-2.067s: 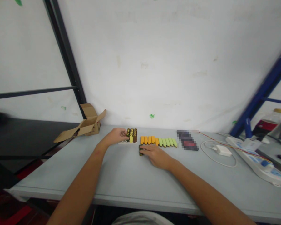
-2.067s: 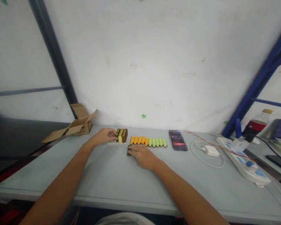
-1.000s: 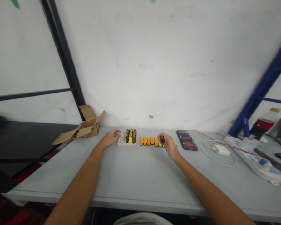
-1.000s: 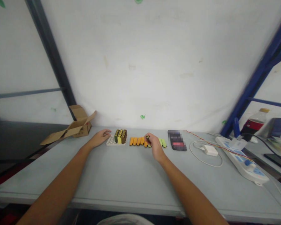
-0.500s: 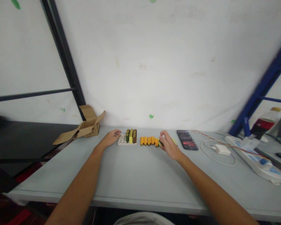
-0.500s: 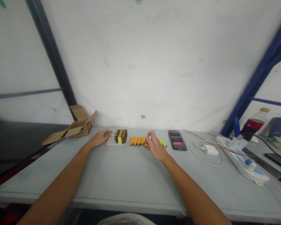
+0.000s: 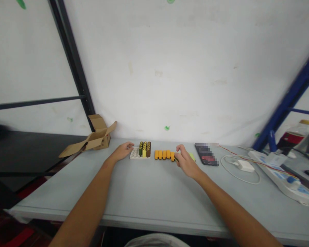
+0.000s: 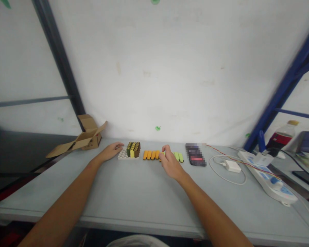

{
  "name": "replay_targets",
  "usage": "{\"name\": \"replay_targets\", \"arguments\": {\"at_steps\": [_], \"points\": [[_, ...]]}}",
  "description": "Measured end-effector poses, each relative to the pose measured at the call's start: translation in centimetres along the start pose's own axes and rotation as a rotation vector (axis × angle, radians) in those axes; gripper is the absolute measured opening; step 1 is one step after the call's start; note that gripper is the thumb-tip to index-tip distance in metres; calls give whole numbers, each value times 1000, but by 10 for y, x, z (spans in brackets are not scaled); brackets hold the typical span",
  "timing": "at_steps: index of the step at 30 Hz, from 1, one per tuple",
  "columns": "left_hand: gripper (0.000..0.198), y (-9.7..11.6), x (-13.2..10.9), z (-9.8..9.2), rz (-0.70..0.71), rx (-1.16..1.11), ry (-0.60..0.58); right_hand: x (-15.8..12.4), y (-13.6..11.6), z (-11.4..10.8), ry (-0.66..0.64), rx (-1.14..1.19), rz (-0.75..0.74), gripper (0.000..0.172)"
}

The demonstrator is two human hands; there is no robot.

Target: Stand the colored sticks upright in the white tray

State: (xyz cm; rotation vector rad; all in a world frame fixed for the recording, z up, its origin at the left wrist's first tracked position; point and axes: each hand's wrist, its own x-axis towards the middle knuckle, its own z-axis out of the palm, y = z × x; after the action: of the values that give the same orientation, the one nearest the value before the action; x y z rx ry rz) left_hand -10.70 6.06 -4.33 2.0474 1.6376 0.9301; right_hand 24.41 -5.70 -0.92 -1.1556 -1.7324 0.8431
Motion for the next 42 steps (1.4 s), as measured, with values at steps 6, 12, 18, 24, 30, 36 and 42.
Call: {"name": "replay_targets", "arguments": {"at_steps": [6, 12, 18, 24, 30, 36, 42], "points": [[47, 1, 0, 0, -10, 28, -3, -3, -1, 4, -7, 49, 0, 11], [43, 2, -1, 0, -21, 0, -6, -1, 0, 7, 1, 44, 2, 19], [42, 1, 0, 1, -18, 23, 0, -6, -7, 8, -7, 104, -26, 6], [44, 0, 0, 1, -17, 30, -11, -7, -10, 6, 0, 123, -34, 5], [51, 2, -1, -1, -13, 27, -15, -5, -4, 8, 1, 121, -27, 5], [44, 3, -3, -2, -1, 17, 19, 2, 8, 8, -129, 118, 80, 37], [34, 15, 0, -5, 71, 93, 272, 5, 20, 10, -130, 121, 78, 37]]}}
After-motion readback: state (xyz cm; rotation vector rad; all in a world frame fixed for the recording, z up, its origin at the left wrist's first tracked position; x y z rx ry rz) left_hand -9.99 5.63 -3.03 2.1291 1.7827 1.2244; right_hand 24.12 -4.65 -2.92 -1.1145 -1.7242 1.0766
